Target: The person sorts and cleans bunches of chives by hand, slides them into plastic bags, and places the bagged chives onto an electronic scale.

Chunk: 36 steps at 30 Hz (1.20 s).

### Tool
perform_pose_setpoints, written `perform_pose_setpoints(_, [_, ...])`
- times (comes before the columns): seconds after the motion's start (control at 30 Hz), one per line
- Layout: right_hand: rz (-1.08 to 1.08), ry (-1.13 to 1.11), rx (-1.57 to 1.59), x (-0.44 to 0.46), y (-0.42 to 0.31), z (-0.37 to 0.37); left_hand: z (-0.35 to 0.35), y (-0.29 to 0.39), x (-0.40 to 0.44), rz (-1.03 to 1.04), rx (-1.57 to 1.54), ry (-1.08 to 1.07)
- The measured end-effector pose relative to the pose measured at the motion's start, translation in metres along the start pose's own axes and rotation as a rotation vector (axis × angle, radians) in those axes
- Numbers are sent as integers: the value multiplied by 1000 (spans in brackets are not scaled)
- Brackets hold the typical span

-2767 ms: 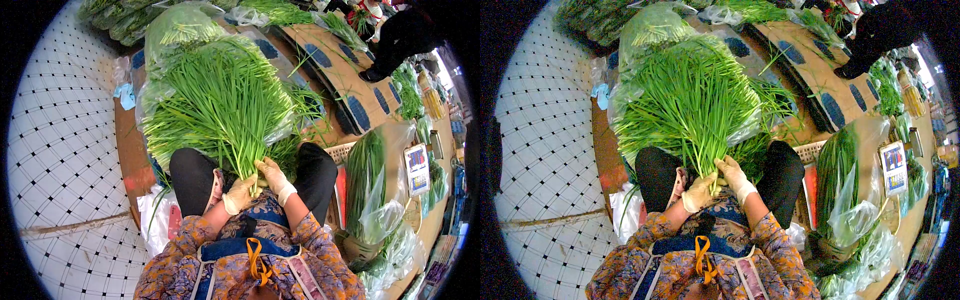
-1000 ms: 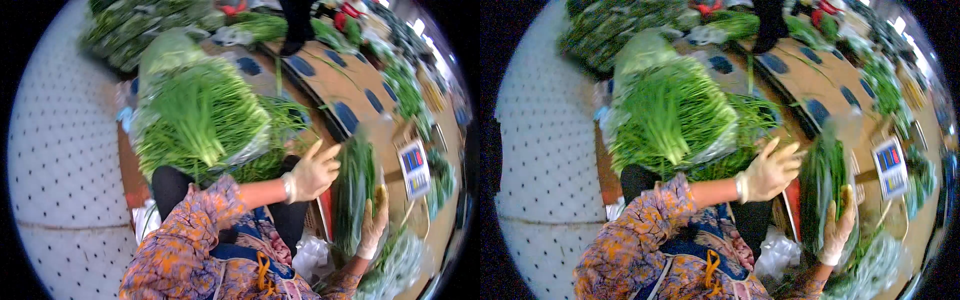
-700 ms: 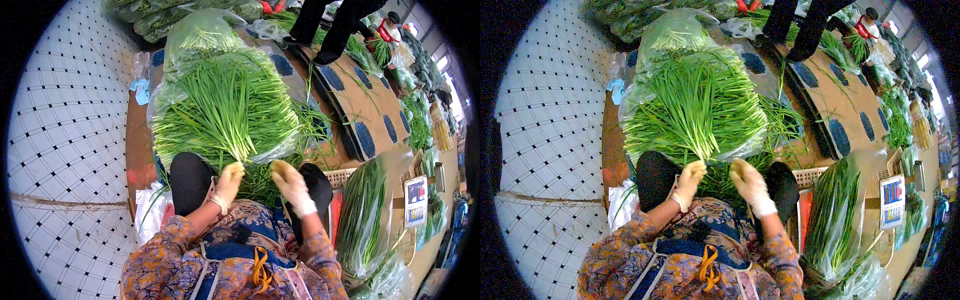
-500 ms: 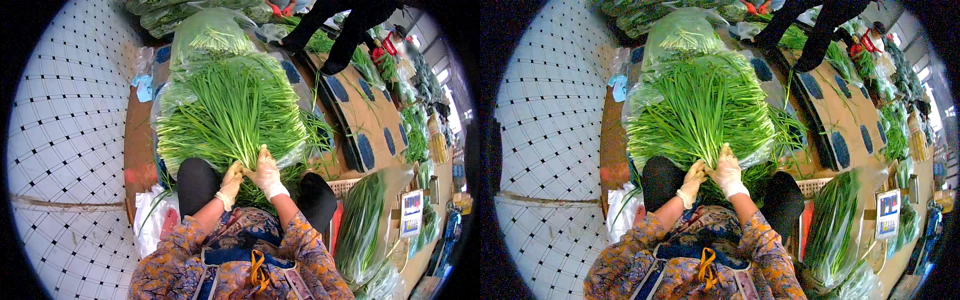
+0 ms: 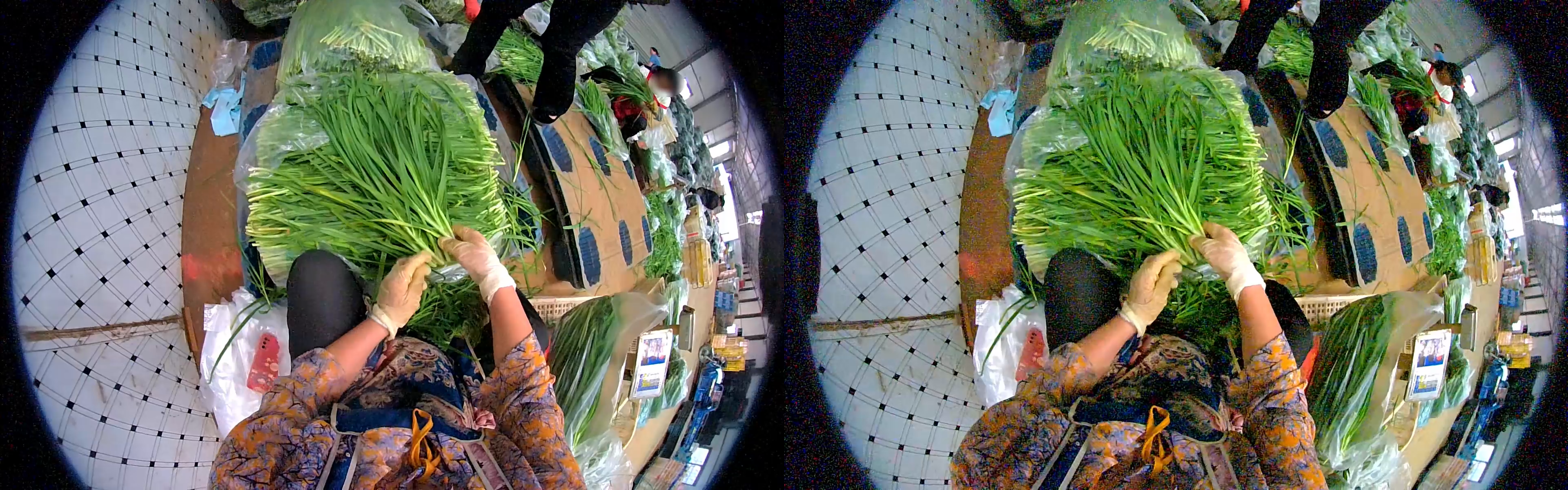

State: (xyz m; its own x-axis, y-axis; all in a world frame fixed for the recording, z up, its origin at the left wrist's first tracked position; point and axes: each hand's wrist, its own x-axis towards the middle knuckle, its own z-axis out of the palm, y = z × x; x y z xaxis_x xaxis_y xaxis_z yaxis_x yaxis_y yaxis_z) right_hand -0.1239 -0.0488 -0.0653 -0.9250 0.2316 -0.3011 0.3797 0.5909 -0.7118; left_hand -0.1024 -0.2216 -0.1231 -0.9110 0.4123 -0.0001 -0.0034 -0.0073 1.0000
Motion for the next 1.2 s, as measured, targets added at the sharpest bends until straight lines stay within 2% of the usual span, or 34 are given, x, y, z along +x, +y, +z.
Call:
perform_pose_setpoints(0.07, [80,-71,41,-2,-12,-2,2,-4,9,168,48,107])
perform_pose_setpoints(0.1, [159,-102,147,2,-5,1,0,-5,10,67,-45,83])
perform_pose_setpoints(0.13, [238,-133,254,3,-5,4,-2,-5,11,66,-47,82])
perform_pose_setpoints(0.17, [273,-51,386,-4,-14,5,-4,-6,12,22,52,73])
perform_pose_setpoints(0.2, [273,-53,386,1,-4,6,-6,-6,12,-22,152,67])
perform_pose_setpoints(0.23, [189,-57,234,5,-8,5,-6,7,8,102,228,28])
perform_pose_setpoints(0.27, [106,-61,83,5,-11,5,-6,5,9,100,229,27])
perform_pose_setpoints(0.33, [96,-29,-230,-3,-18,3,-6,3,12,113,496,-62])
perform_pose_setpoints(0.37, [82,-78,-354,1,-17,5,-8,11,13,-25,642,-156])
perform_pose_setpoints(0.4, [66,-128,-476,5,-16,6,-7,8,14,-23,640,-157])
perform_pose_setpoints(0.47, [90,-124,-360,8,-22,-3,-7,-6,17,-147,817,-178])
perform_pose_setpoints(0.5, [116,-123,-246,7,-24,-9,-7,-13,14,-64,814,-110])
perform_pose_setpoints(0.53, [161,-159,-151,0,-44,-23,-8,-7,13,-65,814,-108])
perform_pose_setpoints(0.6, [248,-185,-8,-4,-52,-31,-8,17,14,166,783,-124])
perform_pose_setpoints(0.63, [198,-172,-93,-1,-48,-25,-4,21,15,312,703,-51])
perform_pose_setpoints(0.67, [148,-158,-178,1,-45,-19,0,21,20,315,701,-54])
perform_pose_setpoints(0.7, [135,-191,-191,0,-40,-16,3,20,31,217,779,-152])
perform_pose_setpoints(0.73, [125,-157,-343,-2,-42,-10,4,17,41,118,854,-246])
perform_pose_setpoints(0.77, [150,-182,-348,-2,-42,-8,4,6,49,18,806,-273])
perform_pose_setpoints(0.9, [160,-150,-325,-2,-30,4,6,-22,50,133,607,-138])
perform_pose_setpoints(0.97, [123,-142,-345,2,-20,10,6,-18,49,-184,333,-200])
perform_pose_setpoints(1.0, [85,-139,-368,4,-15,13,6,-20,49,-185,332,-203])
perform_pose_setpoints(1.03, [-13,-57,-210,0,-9,17,4,-18,51,-252,175,-243])
perform_pose_setpoints(1.07, [-13,-57,-211,2,-5,19,3,-16,54,-316,18,-281])
perform_pose_setpoints(1.1, [33,-72,-193,4,-2,21,1,-13,55,-290,144,-305])
perform_pose_setpoints(1.2, [97,-75,-157,22,25,27,1,-22,60,-403,85,-312])
